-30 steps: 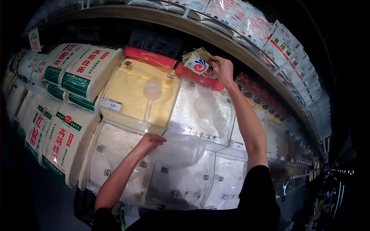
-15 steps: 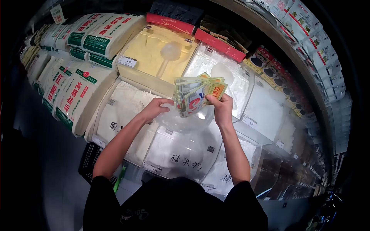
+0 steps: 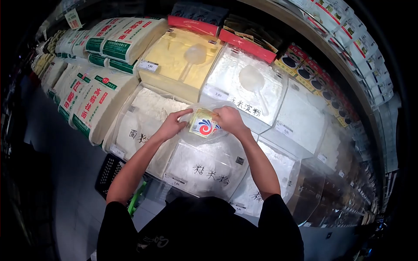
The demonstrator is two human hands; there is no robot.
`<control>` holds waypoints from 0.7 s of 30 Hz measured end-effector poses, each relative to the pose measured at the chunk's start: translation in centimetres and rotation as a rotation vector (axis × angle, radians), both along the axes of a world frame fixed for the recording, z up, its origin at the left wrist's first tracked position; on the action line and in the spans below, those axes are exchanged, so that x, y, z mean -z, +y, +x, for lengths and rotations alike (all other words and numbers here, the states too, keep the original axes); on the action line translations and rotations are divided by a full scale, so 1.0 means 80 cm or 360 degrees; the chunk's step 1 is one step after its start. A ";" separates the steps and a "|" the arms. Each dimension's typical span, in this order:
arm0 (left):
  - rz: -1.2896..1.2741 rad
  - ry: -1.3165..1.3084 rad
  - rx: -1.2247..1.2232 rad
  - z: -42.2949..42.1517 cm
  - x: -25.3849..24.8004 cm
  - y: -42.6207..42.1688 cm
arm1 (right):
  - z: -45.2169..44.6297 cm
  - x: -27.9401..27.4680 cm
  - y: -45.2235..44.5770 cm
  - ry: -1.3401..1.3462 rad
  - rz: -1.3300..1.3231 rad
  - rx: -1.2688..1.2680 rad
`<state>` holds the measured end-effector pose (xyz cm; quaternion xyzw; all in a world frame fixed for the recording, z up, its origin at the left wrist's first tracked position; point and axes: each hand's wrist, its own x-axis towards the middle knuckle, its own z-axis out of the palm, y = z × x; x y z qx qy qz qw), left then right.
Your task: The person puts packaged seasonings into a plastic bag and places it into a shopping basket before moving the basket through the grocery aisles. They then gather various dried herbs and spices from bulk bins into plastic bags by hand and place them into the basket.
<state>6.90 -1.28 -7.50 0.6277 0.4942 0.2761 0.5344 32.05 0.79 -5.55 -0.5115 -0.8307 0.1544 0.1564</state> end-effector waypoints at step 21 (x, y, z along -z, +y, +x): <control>-0.0258 -0.0744 -0.0543 -0.030 0.014 0.005 | 0.019 -0.103 0.099 0.0352 0.0420 0.0327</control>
